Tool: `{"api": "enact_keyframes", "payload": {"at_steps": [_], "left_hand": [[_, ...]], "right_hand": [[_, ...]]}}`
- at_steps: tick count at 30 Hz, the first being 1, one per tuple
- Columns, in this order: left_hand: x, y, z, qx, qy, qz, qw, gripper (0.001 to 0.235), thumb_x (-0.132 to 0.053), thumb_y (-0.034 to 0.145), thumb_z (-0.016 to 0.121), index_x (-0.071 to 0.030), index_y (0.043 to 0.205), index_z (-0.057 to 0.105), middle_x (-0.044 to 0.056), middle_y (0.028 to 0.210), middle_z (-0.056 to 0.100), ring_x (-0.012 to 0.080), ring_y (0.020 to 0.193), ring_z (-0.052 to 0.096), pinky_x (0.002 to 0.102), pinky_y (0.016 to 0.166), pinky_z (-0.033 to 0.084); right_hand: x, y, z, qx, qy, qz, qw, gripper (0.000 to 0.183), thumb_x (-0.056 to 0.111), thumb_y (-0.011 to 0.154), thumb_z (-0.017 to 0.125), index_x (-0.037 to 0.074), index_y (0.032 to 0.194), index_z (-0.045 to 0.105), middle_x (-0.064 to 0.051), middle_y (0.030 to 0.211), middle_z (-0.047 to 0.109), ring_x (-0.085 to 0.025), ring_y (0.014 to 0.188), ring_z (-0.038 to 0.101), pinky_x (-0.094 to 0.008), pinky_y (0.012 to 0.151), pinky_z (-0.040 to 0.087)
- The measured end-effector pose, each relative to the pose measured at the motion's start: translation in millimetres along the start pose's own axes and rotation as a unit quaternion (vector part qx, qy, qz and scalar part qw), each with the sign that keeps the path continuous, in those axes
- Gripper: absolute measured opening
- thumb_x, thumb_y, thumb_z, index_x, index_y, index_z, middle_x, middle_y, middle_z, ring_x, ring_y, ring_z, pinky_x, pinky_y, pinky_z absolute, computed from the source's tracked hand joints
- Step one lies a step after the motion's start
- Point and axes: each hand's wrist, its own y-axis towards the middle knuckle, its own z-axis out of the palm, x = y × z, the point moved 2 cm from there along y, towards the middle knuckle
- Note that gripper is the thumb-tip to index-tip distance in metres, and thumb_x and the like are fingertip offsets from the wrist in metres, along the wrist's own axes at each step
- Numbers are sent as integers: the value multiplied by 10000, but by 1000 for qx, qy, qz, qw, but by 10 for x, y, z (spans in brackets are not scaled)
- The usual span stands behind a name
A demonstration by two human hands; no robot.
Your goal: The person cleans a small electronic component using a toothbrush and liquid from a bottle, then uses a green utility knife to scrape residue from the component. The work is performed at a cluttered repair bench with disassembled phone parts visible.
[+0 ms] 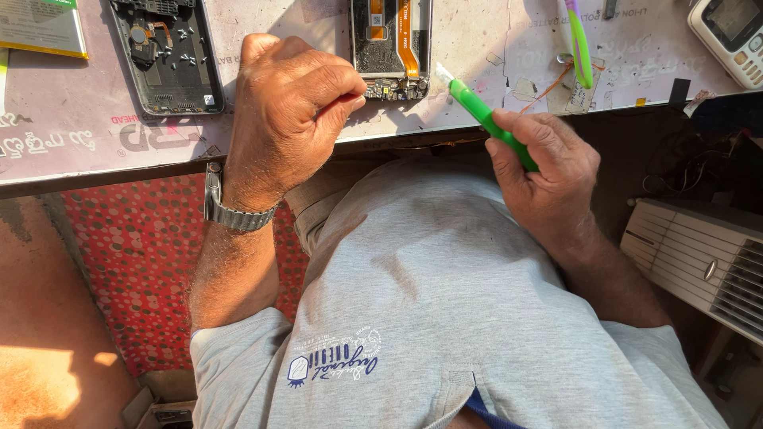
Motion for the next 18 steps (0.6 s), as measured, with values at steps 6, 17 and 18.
{"api": "enact_keyframes", "payload": {"at_steps": [6,17,18], "left_hand": [[-38,31,64,10,-3,-9,1000,111,-92,973,821,-126,987,716,-28,992,755,160,923,659,397,948,351],[-86,87,126,0,7,-4,1000,120,-115,965,835,-141,968,718,-47,973,729,163,937,631,393,969,381],[-92,95,123,-4,7,0,1000,118,-115,967,833,-142,975,719,-47,984,731,163,943,633,392,976,383]], "right_hand": [[-131,-19,-26,-18,-10,-9,1000,242,29,1078,785,-23,1284,670,-150,1051,740,-197,897,744,-269,719,594],[-274,316,-122,-39,-201,-58,977,232,46,1116,788,-32,1303,674,-138,1043,721,-230,882,708,-349,739,557],[-283,379,-111,-46,-230,-77,969,225,47,1095,761,-23,1286,665,-126,1074,718,-237,936,709,-359,795,571]]}}
